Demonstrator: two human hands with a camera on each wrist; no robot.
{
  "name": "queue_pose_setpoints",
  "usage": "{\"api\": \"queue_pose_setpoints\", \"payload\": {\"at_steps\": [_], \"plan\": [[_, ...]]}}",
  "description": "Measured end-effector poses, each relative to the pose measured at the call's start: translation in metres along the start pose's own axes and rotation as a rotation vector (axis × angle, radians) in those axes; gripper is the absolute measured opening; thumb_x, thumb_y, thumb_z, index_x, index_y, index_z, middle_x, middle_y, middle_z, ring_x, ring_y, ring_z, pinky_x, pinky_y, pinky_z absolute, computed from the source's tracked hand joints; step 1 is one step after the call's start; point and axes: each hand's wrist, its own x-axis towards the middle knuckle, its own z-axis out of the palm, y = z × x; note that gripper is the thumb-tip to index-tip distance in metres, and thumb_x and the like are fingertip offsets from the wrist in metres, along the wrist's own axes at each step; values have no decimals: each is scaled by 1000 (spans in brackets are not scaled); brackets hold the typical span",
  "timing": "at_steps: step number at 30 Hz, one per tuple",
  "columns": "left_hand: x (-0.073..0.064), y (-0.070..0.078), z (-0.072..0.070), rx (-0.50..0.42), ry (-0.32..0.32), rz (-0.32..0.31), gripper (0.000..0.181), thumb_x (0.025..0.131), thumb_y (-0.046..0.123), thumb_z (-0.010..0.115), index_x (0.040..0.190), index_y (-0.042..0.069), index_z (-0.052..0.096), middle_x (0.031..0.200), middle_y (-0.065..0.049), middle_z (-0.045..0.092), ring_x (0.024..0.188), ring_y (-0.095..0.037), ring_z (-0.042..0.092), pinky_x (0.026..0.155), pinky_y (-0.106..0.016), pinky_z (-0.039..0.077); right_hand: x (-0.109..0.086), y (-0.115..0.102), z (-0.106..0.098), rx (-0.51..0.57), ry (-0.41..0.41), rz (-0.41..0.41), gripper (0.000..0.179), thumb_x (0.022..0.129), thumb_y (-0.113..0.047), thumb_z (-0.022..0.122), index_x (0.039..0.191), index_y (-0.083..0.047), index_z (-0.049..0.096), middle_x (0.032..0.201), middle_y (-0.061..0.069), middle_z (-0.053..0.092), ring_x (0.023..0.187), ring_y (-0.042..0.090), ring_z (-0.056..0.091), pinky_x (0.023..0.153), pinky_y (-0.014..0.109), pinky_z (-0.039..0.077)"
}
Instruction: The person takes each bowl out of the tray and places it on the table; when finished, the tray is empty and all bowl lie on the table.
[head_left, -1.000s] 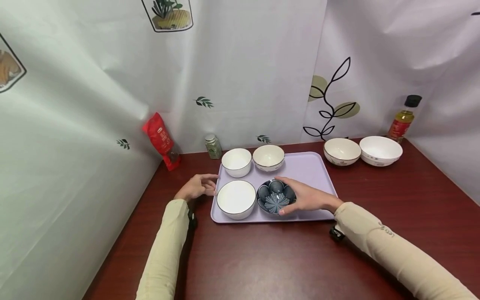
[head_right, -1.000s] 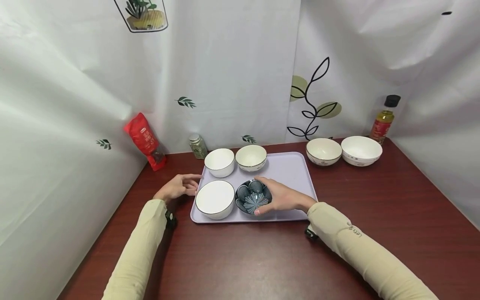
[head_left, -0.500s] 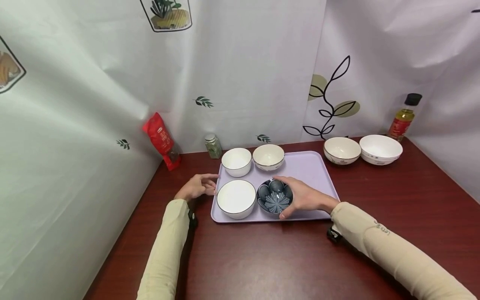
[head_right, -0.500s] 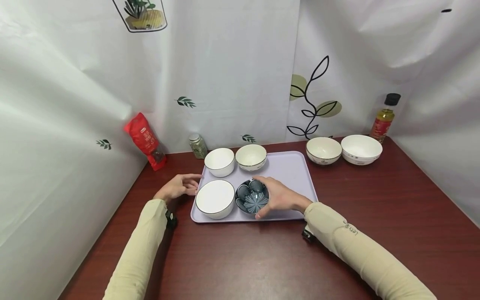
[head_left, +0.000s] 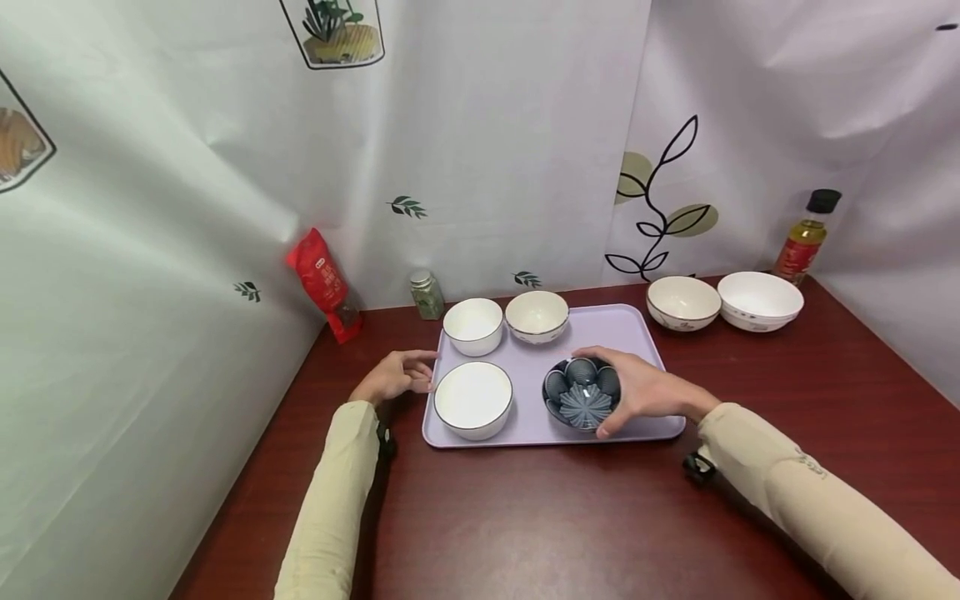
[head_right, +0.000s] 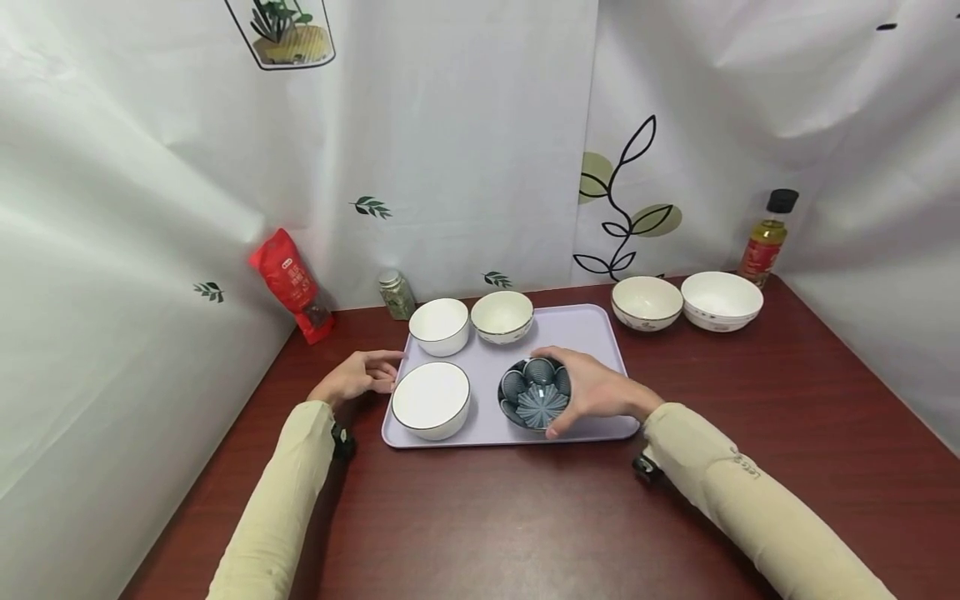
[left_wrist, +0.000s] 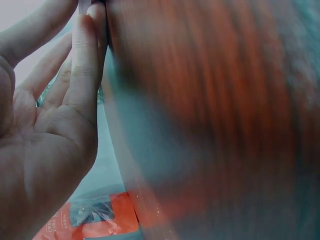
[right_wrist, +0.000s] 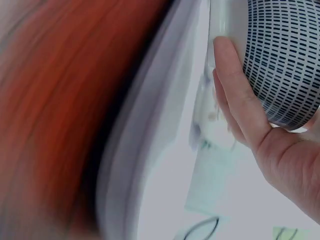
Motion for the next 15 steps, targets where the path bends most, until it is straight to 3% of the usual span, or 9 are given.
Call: {"api": "queue_pose_setpoints", "payload": {"at_steps": [3, 8, 15], "plan": [[9, -14, 1, -7, 7, -2, 64, 82, 1, 77, 142, 6, 56, 105, -17, 71, 91, -15, 69, 86, -27, 58, -12, 5, -14, -49, 8, 2, 108, 54, -33, 98, 145, -7, 45, 130, 7, 64, 121, 25, 56, 105, 31, 42], [8, -13, -2, -13, 3, 8, 64, 82, -1, 76, 142, 4, 55, 105, -18, 70, 91, -15, 69, 84, -26, 57, -33, 15, -35, -98, 75, 40, 106, 56, -33, 97, 145, -10, 45, 132, 7, 63, 117, 15, 55, 99, 19, 41], [9, -14, -1, -11, 0, 5, 65, 83, 1, 77, 143, 4, 54, 107, -19, 70, 92, -15, 69, 87, -28, 58, -67, 34, -60, -75, 209, 83, 103, 59, -20, 96, 146, -4, 44, 129, 15, 63, 107, -5, 53, 90, 7, 37]]}}
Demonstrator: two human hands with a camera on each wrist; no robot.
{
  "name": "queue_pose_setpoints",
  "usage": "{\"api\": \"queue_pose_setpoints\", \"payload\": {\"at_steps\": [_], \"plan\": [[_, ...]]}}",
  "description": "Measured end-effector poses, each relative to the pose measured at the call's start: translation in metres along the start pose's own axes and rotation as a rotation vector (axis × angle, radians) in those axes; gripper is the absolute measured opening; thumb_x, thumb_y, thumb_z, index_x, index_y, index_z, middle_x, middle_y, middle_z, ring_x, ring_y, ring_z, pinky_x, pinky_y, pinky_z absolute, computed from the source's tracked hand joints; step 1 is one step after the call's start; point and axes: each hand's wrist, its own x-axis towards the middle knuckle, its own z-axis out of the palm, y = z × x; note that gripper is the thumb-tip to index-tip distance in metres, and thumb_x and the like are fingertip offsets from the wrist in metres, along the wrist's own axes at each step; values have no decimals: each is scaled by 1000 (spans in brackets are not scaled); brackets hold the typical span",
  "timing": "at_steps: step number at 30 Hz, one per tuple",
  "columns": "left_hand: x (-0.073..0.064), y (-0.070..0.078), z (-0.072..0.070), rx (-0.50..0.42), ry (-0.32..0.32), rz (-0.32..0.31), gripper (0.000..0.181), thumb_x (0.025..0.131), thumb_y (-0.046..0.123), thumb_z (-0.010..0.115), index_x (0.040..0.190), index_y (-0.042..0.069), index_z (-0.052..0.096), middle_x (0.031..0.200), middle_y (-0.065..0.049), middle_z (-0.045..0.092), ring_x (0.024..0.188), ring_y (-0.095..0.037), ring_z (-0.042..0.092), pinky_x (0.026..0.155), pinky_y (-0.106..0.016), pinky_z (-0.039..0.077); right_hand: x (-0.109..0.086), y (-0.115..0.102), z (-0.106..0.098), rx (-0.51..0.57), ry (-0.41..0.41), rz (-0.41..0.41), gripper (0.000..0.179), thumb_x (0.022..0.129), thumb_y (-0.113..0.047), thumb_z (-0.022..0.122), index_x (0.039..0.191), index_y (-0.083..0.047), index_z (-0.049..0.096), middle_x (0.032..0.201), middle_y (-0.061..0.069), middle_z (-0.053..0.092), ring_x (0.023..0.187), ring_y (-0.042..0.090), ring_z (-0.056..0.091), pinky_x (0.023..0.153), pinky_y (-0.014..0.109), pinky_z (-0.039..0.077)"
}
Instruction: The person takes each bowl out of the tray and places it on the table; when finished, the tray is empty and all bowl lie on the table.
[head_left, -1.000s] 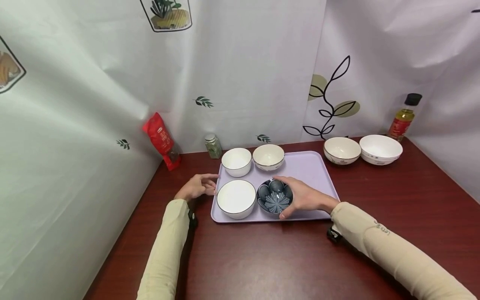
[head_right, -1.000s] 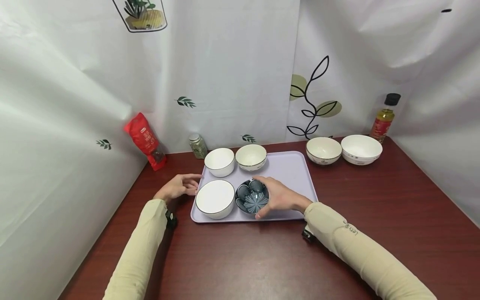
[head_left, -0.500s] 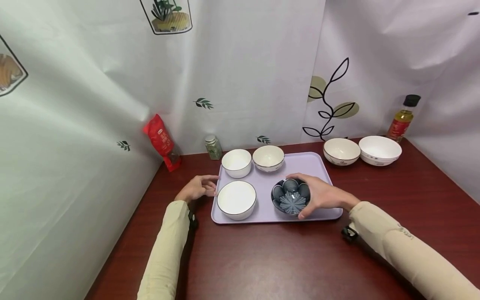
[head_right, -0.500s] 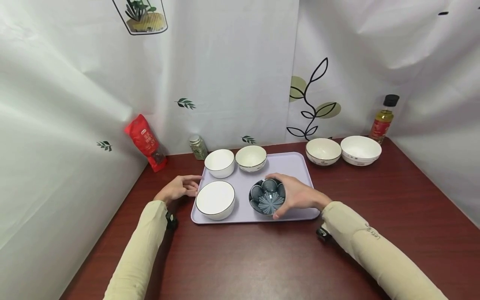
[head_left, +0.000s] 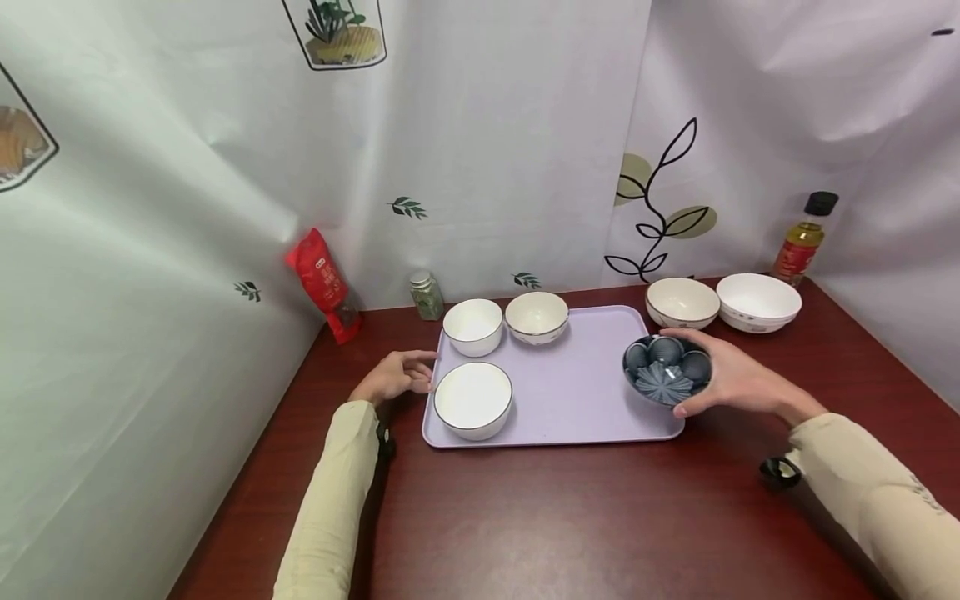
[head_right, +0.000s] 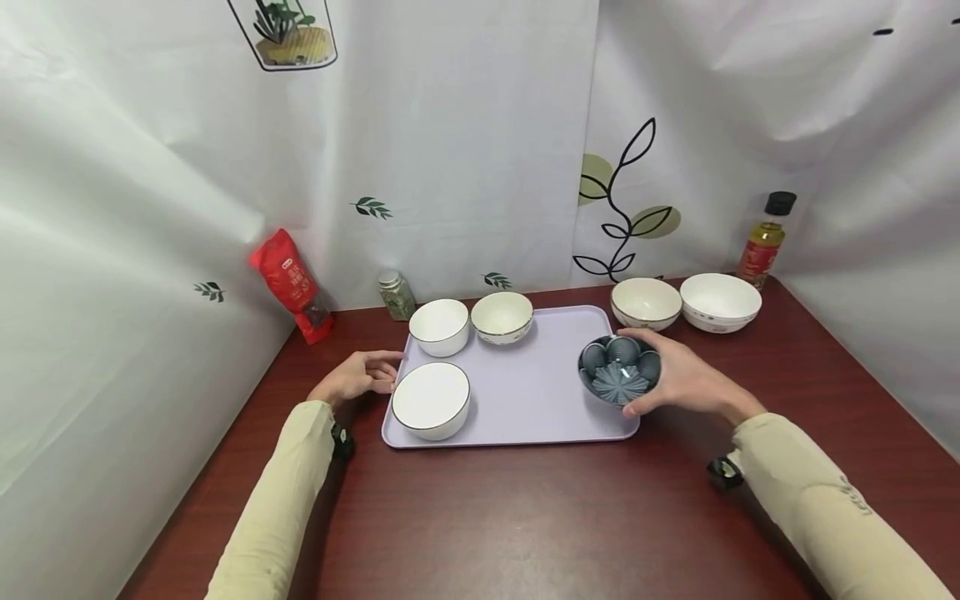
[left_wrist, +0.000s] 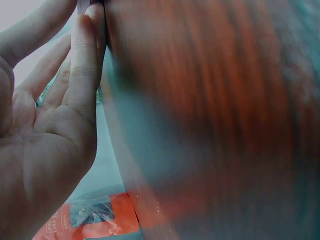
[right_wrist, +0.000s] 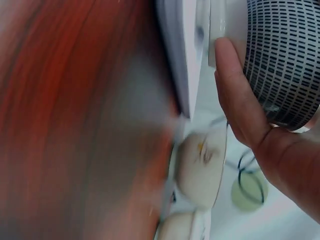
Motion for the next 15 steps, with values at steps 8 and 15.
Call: {"api": "queue_pose_setpoints", "payload": {"at_steps": [8, 15], "plan": [[-1, 2, 2, -13, 4, 22, 63, 82, -1, 77, 141, 2, 56, 102, -17, 70, 88, -13, 69, 82, -24, 57, -19, 31, -23, -66, 69, 136, 104, 63, -21, 94, 148, 1, 38, 130, 26, 58, 99, -13, 44, 84, 3, 32], [-2, 3, 1, -14, 3, 26, 63, 82, 0, 77, 141, 2, 56, 103, -18, 71, 86, -12, 68, 82, -24, 57, -17, 46, -29, -92, 60, 178, 102, 66, -20, 93, 147, 5, 36, 131, 29, 56, 97, -14, 41, 81, 4, 32]]}}
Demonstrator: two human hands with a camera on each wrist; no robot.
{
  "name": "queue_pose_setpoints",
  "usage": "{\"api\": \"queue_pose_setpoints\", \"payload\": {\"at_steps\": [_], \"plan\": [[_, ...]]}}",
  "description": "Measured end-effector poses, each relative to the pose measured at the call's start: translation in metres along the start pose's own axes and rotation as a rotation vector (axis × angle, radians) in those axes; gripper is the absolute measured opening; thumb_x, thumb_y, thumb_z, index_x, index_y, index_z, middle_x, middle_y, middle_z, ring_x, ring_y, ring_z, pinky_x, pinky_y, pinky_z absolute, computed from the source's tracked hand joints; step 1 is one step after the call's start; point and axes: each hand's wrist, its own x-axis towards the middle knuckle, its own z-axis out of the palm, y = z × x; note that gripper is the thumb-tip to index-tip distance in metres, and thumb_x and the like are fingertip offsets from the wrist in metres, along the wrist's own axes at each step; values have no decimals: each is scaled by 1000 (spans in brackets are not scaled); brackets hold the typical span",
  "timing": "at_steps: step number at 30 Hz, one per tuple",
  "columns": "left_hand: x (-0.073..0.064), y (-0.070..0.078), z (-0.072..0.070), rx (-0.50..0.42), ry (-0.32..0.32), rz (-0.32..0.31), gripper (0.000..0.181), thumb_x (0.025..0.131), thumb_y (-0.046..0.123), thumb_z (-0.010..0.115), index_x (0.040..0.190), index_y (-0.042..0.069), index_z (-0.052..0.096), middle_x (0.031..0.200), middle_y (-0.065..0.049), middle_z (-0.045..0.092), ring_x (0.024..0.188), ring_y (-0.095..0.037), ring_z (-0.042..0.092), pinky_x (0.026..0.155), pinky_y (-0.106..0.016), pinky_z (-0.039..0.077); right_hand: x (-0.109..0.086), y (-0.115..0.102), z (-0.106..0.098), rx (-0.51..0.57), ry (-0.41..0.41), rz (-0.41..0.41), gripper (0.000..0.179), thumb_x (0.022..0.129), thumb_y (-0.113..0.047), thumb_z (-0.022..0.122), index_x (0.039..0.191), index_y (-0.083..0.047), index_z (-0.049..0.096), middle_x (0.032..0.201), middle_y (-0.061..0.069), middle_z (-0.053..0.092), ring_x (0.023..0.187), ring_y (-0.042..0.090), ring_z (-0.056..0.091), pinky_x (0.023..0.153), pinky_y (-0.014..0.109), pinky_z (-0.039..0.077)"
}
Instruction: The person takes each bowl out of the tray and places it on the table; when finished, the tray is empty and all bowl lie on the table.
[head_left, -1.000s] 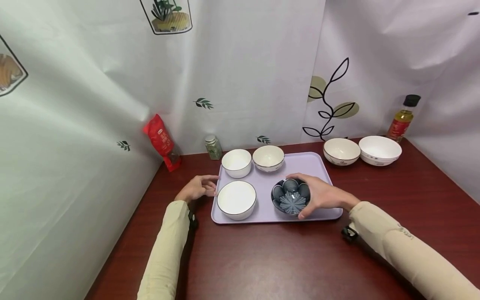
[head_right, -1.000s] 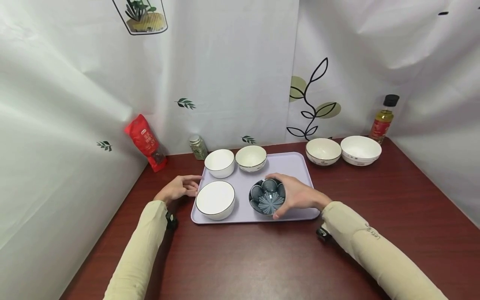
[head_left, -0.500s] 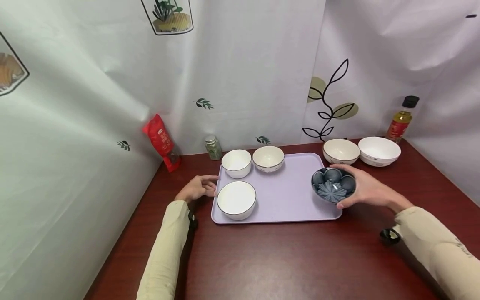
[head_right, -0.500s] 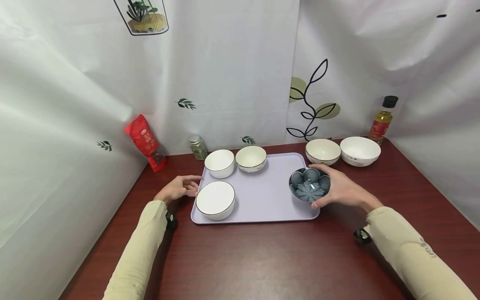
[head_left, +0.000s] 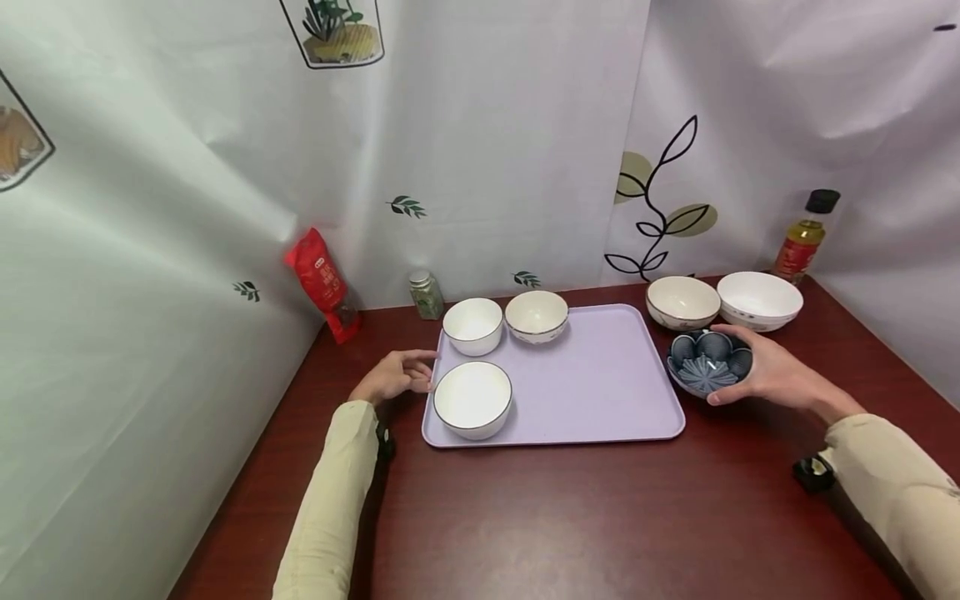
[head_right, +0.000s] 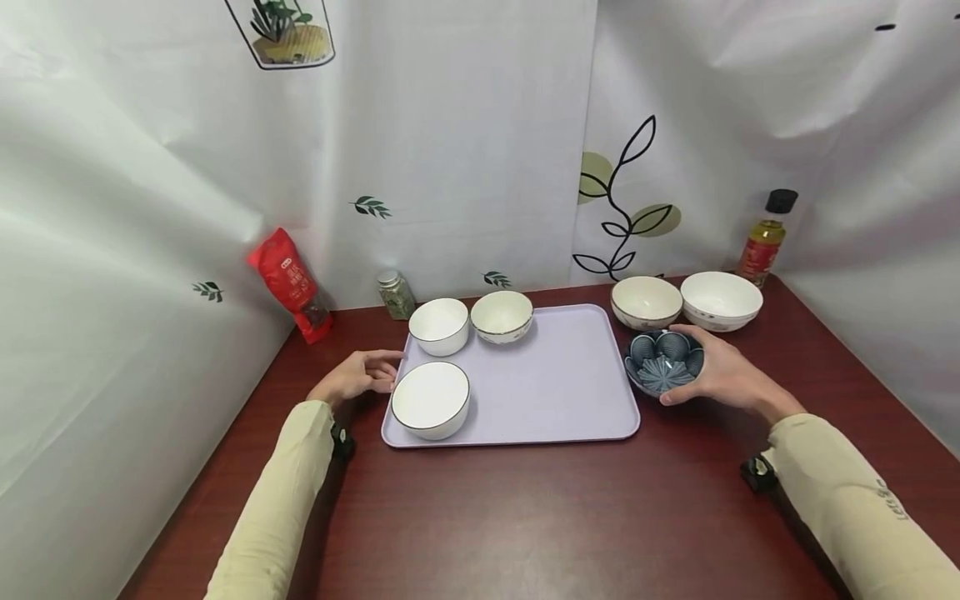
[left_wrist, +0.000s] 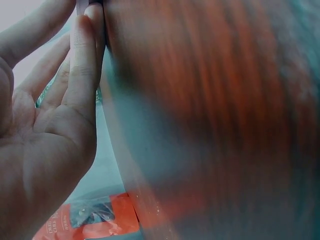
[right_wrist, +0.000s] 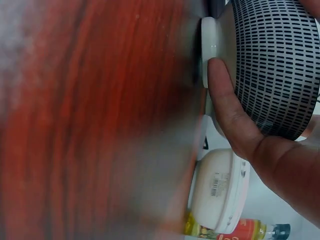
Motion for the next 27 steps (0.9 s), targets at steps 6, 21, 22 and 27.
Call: {"api": "queue_pose_setpoints", "payload": {"at_steps": [6, 21, 22, 27], "plan": [[0, -2, 2, 7, 7, -11, 62, 83, 1, 77, 141, 3, 56, 104, -18, 70, 87, -12, 68, 81, -23, 57, 9, 7, -1, 7, -25, -4, 98, 70, -17, 89, 148, 7, 33, 133, 30, 54, 100, -11, 41, 82, 4, 32], [-1, 0, 1, 27, 6, -2, 63, 82, 1, 77, 141, 4, 56, 105, -18, 71, 92, -14, 70, 85, -27, 58, 17, 5, 1, -21, -81, 39, 102, 77, -26, 84, 152, 9, 23, 143, 34, 39, 124, 46, 42, 100, 48, 43], [-1, 0, 1, 27, 5, 0, 63, 82, 1, 77, 141, 3, 56, 105, -18, 71, 91, -14, 70, 85, -27, 58, 18, 5, 1, -22, -87, 48, 103, 78, -27, 83, 152, 9, 22, 143, 35, 38, 124, 48, 41, 101, 58, 41], [-1, 1, 1, 27, 5, -1, 62, 83, 1, 77, 141, 3, 55, 105, -19, 71, 90, -14, 70, 85, -27, 58, 19, 3, 3, -31, -86, 34, 106, 77, -26, 84, 153, 11, 19, 145, 37, 34, 125, 51, 39, 103, 70, 35]]}}
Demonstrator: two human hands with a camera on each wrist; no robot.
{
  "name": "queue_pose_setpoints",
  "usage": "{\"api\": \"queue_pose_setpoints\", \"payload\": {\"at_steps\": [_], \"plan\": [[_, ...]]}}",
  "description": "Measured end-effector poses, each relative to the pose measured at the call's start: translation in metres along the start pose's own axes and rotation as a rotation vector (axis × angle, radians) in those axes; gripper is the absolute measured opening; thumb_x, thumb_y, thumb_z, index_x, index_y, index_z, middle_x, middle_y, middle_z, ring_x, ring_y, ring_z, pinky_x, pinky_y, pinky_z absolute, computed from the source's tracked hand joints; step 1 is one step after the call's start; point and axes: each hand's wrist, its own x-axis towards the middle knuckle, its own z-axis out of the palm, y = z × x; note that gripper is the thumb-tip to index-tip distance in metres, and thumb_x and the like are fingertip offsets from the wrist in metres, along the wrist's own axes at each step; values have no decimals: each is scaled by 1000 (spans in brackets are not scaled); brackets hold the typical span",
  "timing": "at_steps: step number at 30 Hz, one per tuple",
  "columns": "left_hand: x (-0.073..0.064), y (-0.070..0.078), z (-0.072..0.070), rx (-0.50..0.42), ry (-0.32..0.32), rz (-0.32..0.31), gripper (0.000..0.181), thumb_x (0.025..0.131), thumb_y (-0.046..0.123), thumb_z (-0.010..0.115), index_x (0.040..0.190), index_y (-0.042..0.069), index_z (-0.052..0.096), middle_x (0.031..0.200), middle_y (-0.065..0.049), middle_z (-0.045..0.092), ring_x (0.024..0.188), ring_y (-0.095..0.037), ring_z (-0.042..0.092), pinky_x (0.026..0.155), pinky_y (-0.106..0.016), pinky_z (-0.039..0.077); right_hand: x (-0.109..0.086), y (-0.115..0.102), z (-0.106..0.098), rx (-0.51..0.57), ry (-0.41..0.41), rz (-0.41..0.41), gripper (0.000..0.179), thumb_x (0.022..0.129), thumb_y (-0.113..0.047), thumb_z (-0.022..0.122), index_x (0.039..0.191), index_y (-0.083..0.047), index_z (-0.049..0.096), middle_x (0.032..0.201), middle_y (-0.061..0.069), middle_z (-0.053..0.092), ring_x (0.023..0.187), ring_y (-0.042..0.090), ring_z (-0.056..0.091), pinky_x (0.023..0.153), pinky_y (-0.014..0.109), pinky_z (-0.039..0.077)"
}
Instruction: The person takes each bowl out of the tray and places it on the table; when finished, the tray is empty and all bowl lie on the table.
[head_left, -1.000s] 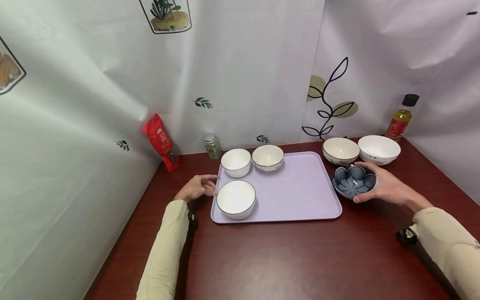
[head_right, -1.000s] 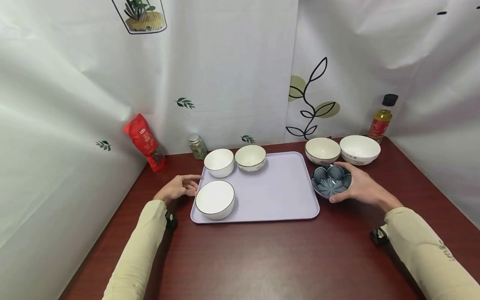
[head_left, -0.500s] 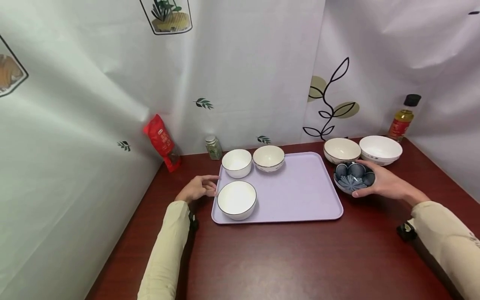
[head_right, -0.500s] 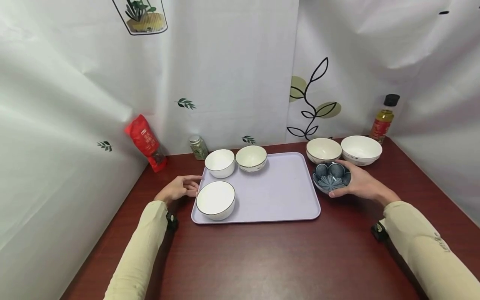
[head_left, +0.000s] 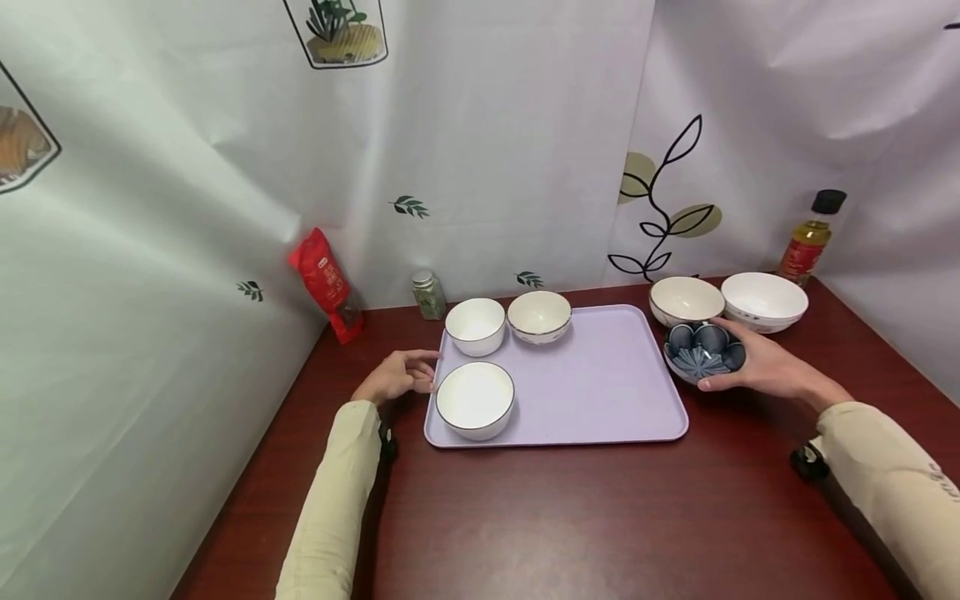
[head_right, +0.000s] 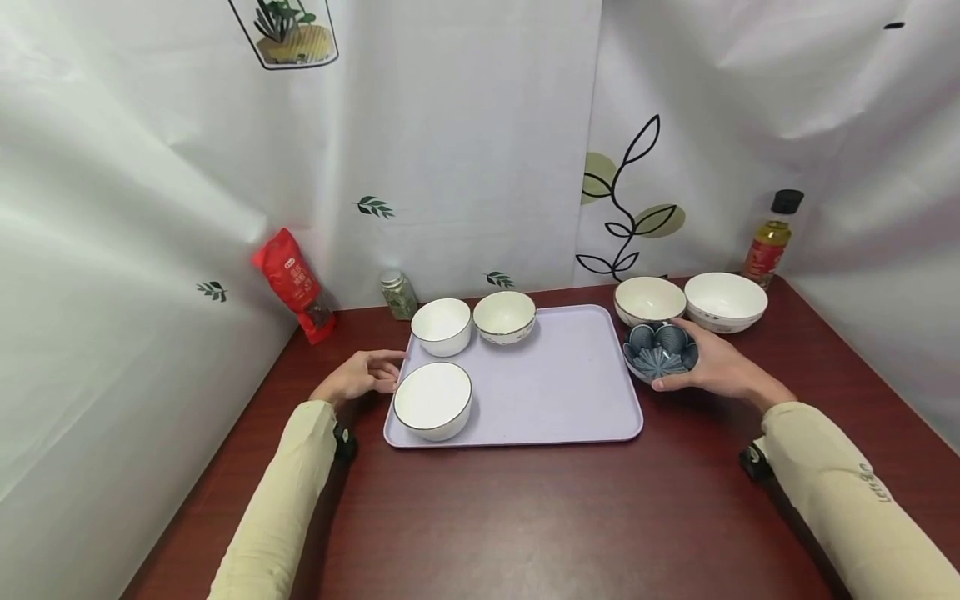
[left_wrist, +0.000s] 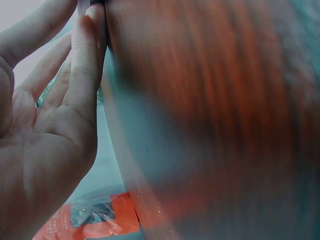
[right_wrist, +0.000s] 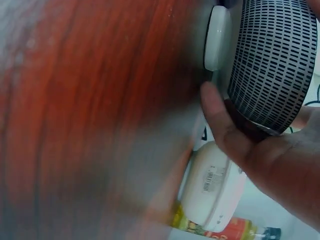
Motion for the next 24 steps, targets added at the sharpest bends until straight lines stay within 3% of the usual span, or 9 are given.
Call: {"api": "queue_pose_setpoints", "payload": {"at_steps": [7, 13, 19, 24], "plan": [[0, 2, -1, 6, -1, -12, 63, 83, 0, 76, 142, 4, 55, 105, -18, 70, 90, -13, 69, 85, -27, 58, 2, -19, -7, -193, 18, -30, 116, 73, -38, 87, 152, 16, 20, 147, 44, 33, 130, 58, 38, 104, 72, 34], [1, 0, 0, -2, 0, -26, 62, 83, 1, 76, 142, 5, 56, 106, -18, 70, 90, -12, 69, 84, -26, 58, 9, -56, -15, -321, 28, -1, 109, 81, -47, 80, 151, 14, 23, 143, 45, 36, 128, 58, 37, 103, 73, 36], [0, 0, 1, 5, -4, -26, 62, 84, 2, 76, 143, 5, 55, 107, -18, 70, 90, -12, 69, 85, -26, 57, 28, -96, -5, -280, 108, -72, 93, 87, -42, 76, 152, 7, 32, 149, 38, 36, 137, 53, 33, 109, 70, 32], [0, 0, 1, 9, 11, -23, 61, 83, 0, 75, 141, 6, 56, 106, -18, 71, 89, -13, 69, 85, -27, 57, 55, -119, 12, -107, 95, -145, 80, 91, -32, 72, 152, 5, 34, 151, 33, 41, 140, 51, 38, 113, 64, 33]]}}
